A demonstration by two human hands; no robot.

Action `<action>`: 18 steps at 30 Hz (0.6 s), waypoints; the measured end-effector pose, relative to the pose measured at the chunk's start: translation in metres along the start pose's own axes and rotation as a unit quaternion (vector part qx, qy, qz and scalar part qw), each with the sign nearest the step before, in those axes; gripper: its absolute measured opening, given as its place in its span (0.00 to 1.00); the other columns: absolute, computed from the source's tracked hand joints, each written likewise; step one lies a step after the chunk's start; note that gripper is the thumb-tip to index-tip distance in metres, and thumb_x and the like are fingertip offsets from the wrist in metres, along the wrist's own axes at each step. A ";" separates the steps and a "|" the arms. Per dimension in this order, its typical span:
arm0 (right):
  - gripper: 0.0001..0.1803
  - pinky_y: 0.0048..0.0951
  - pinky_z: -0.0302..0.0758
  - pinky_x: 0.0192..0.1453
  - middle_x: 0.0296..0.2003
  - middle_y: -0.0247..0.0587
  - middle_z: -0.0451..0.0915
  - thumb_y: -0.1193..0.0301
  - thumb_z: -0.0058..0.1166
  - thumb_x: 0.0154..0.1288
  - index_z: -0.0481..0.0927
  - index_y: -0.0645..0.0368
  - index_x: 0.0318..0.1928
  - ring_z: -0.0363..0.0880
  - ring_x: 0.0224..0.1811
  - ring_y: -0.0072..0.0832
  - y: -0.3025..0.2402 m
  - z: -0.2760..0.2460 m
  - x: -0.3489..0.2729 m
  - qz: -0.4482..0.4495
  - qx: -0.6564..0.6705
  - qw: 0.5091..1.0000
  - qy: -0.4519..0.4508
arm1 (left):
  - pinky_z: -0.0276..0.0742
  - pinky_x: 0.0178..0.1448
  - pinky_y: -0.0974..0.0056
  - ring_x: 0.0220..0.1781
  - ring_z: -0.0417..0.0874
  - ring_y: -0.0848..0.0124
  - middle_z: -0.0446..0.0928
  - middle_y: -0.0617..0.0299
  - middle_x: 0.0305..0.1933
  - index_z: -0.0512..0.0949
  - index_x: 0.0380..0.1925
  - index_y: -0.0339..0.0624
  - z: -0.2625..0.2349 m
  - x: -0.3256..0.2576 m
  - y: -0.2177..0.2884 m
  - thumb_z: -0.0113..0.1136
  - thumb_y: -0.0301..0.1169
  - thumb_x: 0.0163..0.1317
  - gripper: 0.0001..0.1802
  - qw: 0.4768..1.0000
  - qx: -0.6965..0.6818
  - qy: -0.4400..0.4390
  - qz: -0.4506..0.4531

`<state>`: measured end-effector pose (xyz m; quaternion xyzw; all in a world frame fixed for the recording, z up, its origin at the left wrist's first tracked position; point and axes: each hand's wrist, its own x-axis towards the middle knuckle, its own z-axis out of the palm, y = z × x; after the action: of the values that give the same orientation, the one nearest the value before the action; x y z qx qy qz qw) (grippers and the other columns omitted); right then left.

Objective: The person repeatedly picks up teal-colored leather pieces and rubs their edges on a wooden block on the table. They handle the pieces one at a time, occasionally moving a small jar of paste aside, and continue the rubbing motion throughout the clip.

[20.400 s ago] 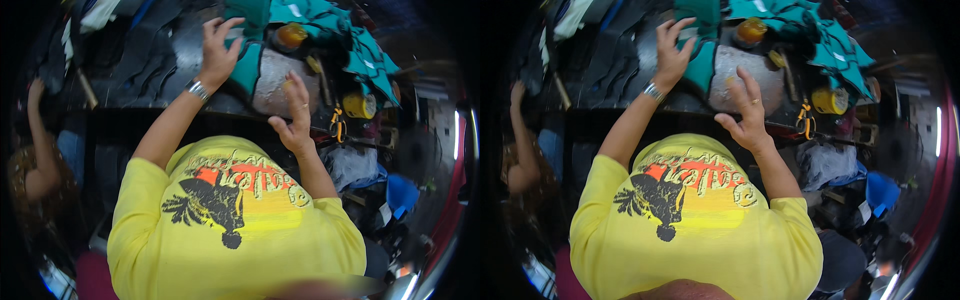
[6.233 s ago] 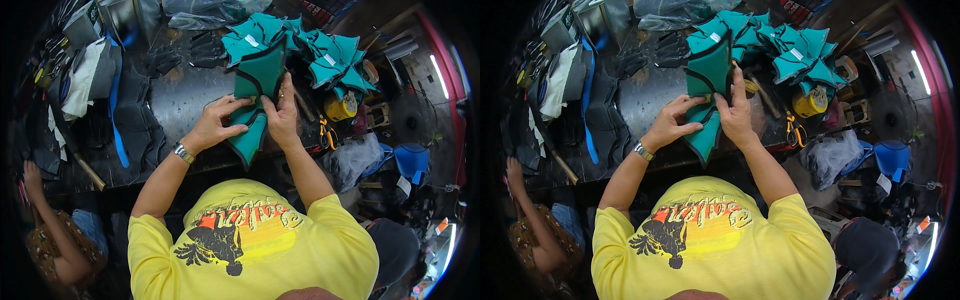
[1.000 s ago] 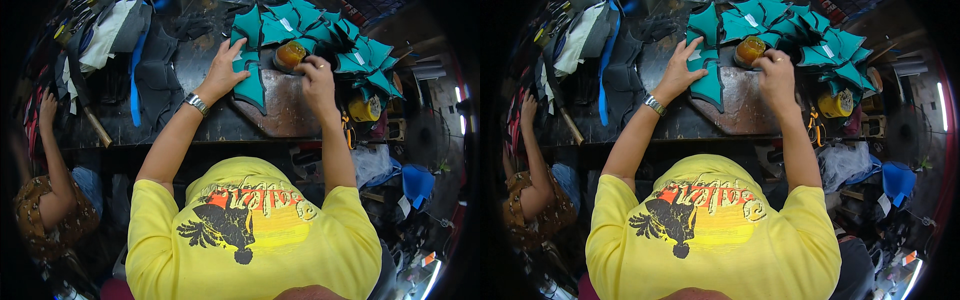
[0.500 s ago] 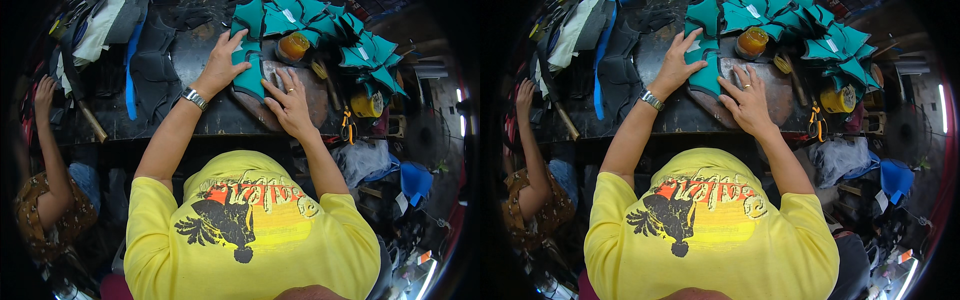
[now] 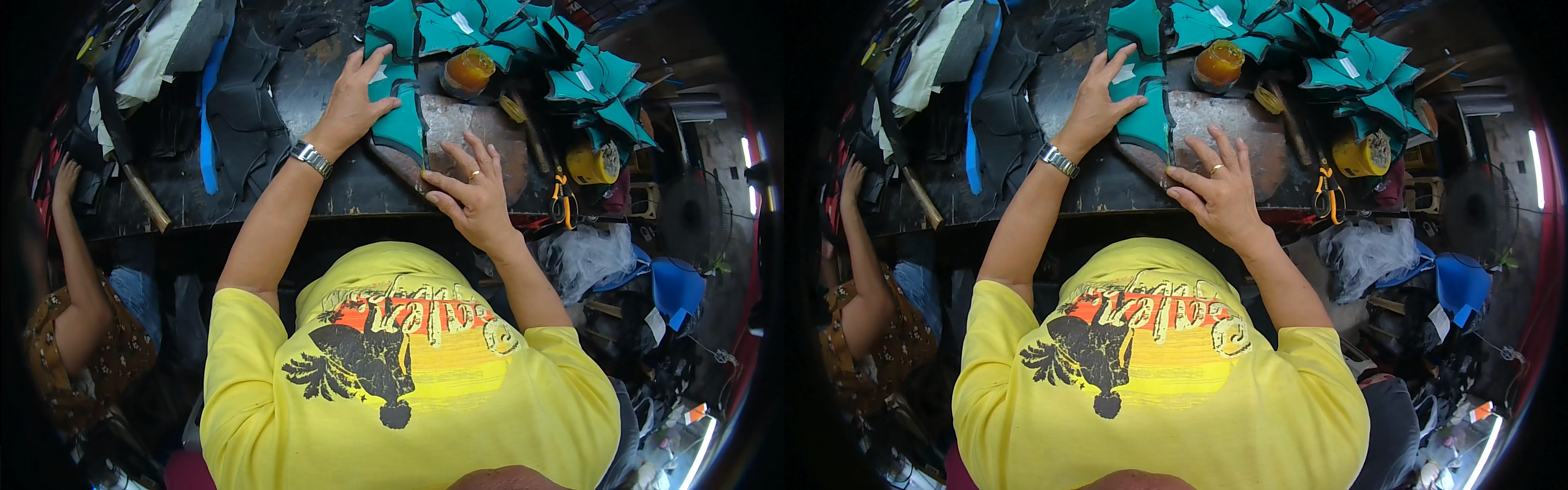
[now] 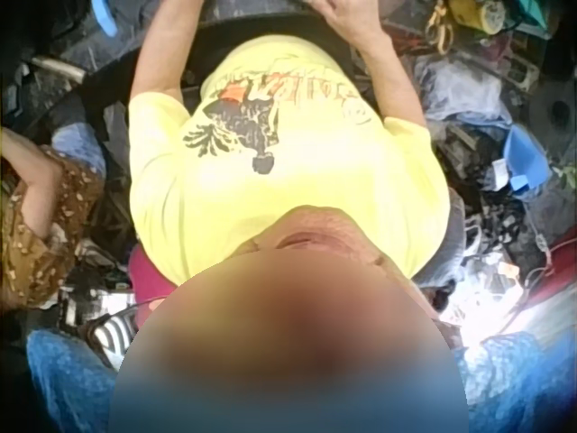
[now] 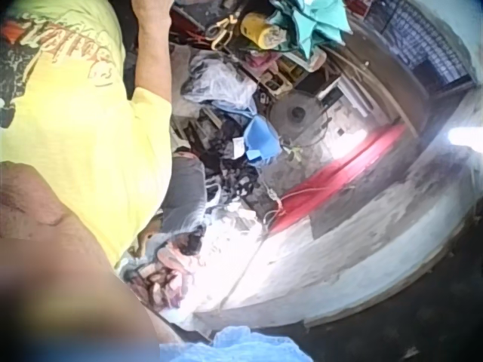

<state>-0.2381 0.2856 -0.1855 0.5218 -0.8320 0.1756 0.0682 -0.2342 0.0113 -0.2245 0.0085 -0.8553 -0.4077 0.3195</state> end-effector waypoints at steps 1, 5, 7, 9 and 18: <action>0.21 0.55 0.56 0.76 0.68 0.43 0.72 0.64 0.67 0.63 0.85 0.44 0.58 0.61 0.75 0.48 0.001 -0.004 0.003 0.009 0.053 0.998 0.013 | 0.71 0.70 0.54 0.68 0.74 0.49 0.70 0.44 0.68 0.69 0.71 0.51 -0.003 0.002 0.005 0.76 0.29 0.51 0.45 1.000 0.018 -0.011 -0.017; 0.35 0.44 0.64 0.74 0.66 0.49 0.71 0.69 0.63 0.66 0.67 0.50 0.73 0.70 0.70 0.43 0.009 -0.017 0.020 0.073 0.299 0.944 0.119 | 0.72 0.68 0.55 0.67 0.75 0.49 0.72 0.44 0.66 0.70 0.70 0.51 -0.019 0.001 0.039 0.74 0.27 0.52 0.43 0.999 -0.034 -0.001 0.013; 0.49 0.39 0.66 0.72 0.64 0.49 0.72 0.76 0.56 0.71 0.39 0.51 0.81 0.73 0.67 0.36 0.017 -0.026 0.031 0.095 0.358 0.915 0.160 | 0.72 0.68 0.55 0.67 0.76 0.49 0.73 0.44 0.65 0.71 0.70 0.50 -0.021 -0.005 0.063 0.73 0.26 0.52 0.42 0.998 -0.057 -0.036 0.002; 0.50 0.37 0.67 0.72 0.64 0.48 0.72 0.81 0.54 0.70 0.36 0.49 0.82 0.73 0.67 0.35 0.019 -0.030 0.044 0.115 0.452 0.863 0.194 | 0.74 0.66 0.56 0.65 0.77 0.48 0.73 0.45 0.64 0.72 0.69 0.49 -0.017 -0.010 0.087 0.72 0.25 0.52 0.41 0.993 -0.094 -0.068 0.029; 0.51 0.19 0.71 0.49 0.49 0.38 0.77 0.87 0.51 0.62 0.42 0.51 0.82 0.72 0.42 0.19 0.064 -0.087 0.070 0.133 0.395 0.887 0.200 | 0.78 0.63 0.56 0.65 0.77 0.60 0.69 0.54 0.70 0.74 0.68 0.47 -0.023 -0.021 0.115 0.71 0.26 0.59 0.34 0.966 -0.213 -0.145 0.013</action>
<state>-0.3325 0.2837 -0.0977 0.3440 -0.7243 0.5976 -0.0024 -0.1762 0.0777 -0.1441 -0.1295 -0.7861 -0.5730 0.1920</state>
